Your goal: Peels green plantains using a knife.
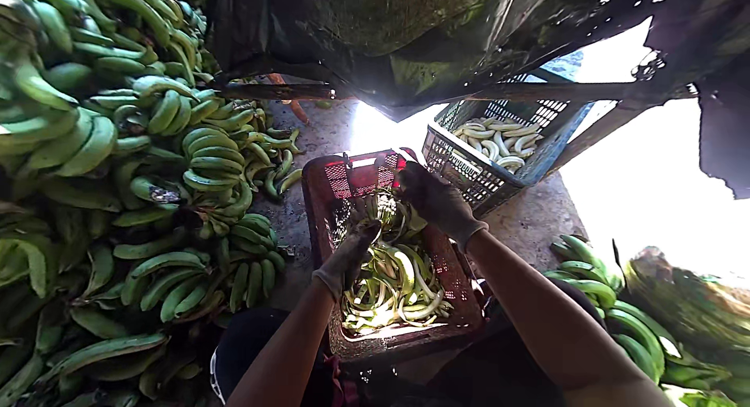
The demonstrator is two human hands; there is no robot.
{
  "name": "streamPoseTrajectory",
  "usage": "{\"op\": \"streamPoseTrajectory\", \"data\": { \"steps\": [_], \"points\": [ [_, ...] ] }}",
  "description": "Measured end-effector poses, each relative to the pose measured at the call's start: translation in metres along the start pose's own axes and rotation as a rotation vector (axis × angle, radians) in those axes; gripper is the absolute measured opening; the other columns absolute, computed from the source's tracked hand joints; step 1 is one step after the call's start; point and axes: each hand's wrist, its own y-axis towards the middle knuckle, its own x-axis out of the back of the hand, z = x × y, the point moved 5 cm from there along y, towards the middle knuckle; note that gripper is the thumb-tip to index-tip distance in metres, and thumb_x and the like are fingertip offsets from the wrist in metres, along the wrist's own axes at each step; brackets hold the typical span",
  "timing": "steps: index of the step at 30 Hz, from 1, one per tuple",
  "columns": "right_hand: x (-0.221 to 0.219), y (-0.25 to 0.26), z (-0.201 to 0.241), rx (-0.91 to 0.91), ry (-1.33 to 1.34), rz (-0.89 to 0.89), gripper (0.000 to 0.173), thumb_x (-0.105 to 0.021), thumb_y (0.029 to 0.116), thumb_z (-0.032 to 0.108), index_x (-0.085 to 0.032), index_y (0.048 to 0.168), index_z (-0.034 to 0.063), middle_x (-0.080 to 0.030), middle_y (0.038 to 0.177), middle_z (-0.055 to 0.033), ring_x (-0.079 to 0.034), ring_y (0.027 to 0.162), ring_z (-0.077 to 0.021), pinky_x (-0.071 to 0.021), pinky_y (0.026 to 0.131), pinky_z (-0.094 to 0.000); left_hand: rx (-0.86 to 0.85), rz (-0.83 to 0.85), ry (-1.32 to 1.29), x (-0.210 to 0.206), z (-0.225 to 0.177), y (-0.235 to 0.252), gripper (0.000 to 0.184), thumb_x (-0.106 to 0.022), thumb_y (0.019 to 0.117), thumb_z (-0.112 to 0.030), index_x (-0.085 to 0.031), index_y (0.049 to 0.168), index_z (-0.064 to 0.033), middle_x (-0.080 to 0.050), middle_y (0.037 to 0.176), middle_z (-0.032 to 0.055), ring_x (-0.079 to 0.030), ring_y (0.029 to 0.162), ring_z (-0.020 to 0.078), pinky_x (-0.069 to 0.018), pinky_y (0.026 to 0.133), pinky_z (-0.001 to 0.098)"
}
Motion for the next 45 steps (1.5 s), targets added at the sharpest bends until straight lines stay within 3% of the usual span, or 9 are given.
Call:
{"op": "streamPoseTrajectory", "data": {
  "steps": [7, 13, 17, 23, 26, 30, 35, 41, 45],
  "points": [
    [-0.025, -0.003, 0.015, 0.021, 0.823, -0.137, 0.039, -0.068, 0.0978, 0.022, -0.058, 0.135, 0.0127, -0.069, 0.102, -0.0033, -0.066, 0.084, -0.0104, -0.0579, 0.073, -0.0321, -0.306, 0.362, -0.596, -0.033, -0.033, -0.014, 0.057, -0.034, 0.1065, -0.056, -0.054, 0.135, -0.0109, -0.066, 0.12, 0.0132, -0.066, 0.108, 0.0281, -0.0558, 0.092, 0.0509],
    [-0.023, 0.003, 0.017, 0.098, 0.345, 0.054, 0.058, -0.072, 0.0961, 0.032, -0.05, 0.149, 0.0219, -0.072, 0.114, -0.0073, -0.071, 0.089, -0.0165, -0.0612, 0.078, -0.0416, -0.853, -0.058, -0.638, 0.038, -0.075, -0.035, 0.042, -0.062, 0.1011, -0.027, -0.05, 0.139, -0.0144, -0.067, 0.115, 0.0116, -0.07, 0.095, 0.0228, -0.0618, 0.082, 0.0413],
    [-0.018, -0.012, 0.035, 0.199, 0.405, -0.066, 0.038, -0.068, 0.0985, 0.031, -0.061, 0.132, 0.0152, -0.071, 0.088, -0.0025, -0.068, 0.069, -0.0115, -0.0609, 0.063, -0.0337, -0.97, -0.44, -0.302, 0.057, -0.079, -0.059, 0.055, -0.076, 0.0919, -0.026, -0.049, 0.14, -0.0188, -0.067, 0.113, 0.0035, -0.068, 0.092, 0.0149, -0.0599, 0.073, 0.0324],
    [-0.061, -0.005, 0.0, -0.232, 0.059, 0.568, 0.043, -0.05, 0.1067, 0.044, -0.059, 0.13, 0.0088, -0.064, 0.09, -0.0121, -0.064, 0.071, -0.0205, -0.0565, 0.069, -0.042, -1.105, -0.119, -0.386, 0.052, -0.084, -0.074, 0.046, -0.069, 0.0955, -0.017, -0.051, 0.138, -0.0164, -0.066, 0.121, 0.0081, -0.068, 0.102, 0.0194, -0.0615, 0.08, 0.0356],
    [-0.054, -0.006, -0.002, -0.194, 0.203, 0.502, 0.05, -0.05, 0.105, 0.051, -0.054, 0.145, 0.0212, -0.068, 0.099, -0.0084, -0.066, 0.075, -0.0167, -0.0572, 0.068, -0.0378, -1.033, -0.022, -0.311, 0.063, -0.084, -0.073, 0.045, -0.064, 0.0988, -0.027, -0.051, 0.141, -0.0231, -0.066, 0.122, 0.0045, -0.068, 0.101, 0.0155, -0.06, 0.079, 0.0309],
    [-0.037, -0.012, 0.02, 0.365, 0.153, 0.312, 0.047, -0.056, 0.1036, 0.041, -0.054, 0.149, 0.0298, -0.067, 0.13, -0.0017, -0.065, 0.115, -0.0123, -0.0544, 0.1, -0.039, -0.859, -0.143, -0.203, 0.076, -0.076, -0.066, 0.05, -0.056, 0.1018, -0.049, -0.043, 0.15, -0.0422, -0.068, 0.112, -0.0002, -0.066, 0.08, 0.0098, -0.0566, 0.062, 0.0258],
    [-0.041, -0.028, 0.036, 0.677, -0.106, 0.176, 0.05, -0.067, 0.0912, 0.05, -0.063, 0.14, 0.0389, -0.07, 0.114, -0.0061, -0.068, 0.1, -0.0189, -0.0579, 0.083, -0.0441, -0.828, -0.227, -0.17, 0.072, -0.078, -0.066, 0.045, -0.045, 0.105, -0.051, -0.046, 0.149, -0.0393, -0.069, 0.113, -0.0001, -0.066, 0.08, 0.011, -0.0559, 0.059, 0.0268],
    [-0.012, 0.002, 0.039, 0.612, -0.207, -0.224, 0.036, -0.07, 0.0901, 0.04, -0.076, 0.116, 0.0169, -0.071, 0.113, -0.0179, -0.07, 0.1, -0.0367, -0.0569, 0.081, -0.0581, -0.766, -0.021, -0.174, 0.04, -0.067, -0.062, 0.039, -0.044, 0.1076, -0.043, -0.055, 0.14, -0.0242, -0.068, 0.107, 0.0017, -0.066, 0.084, 0.0102, -0.0583, 0.068, 0.0275],
    [-0.001, 0.011, 0.035, 0.519, -0.249, -0.232, 0.054, -0.059, 0.0956, 0.043, -0.057, 0.147, 0.0267, -0.07, 0.116, -0.0149, -0.068, 0.102, -0.0332, -0.0537, 0.084, -0.0561, -0.67, 0.092, -0.173, 0.035, -0.067, -0.054, 0.04, -0.046, 0.1059, -0.047, -0.056, 0.139, -0.0266, -0.067, 0.101, 0.0038, -0.066, 0.077, 0.0121, -0.058, 0.064, 0.0288]
  ]
}}
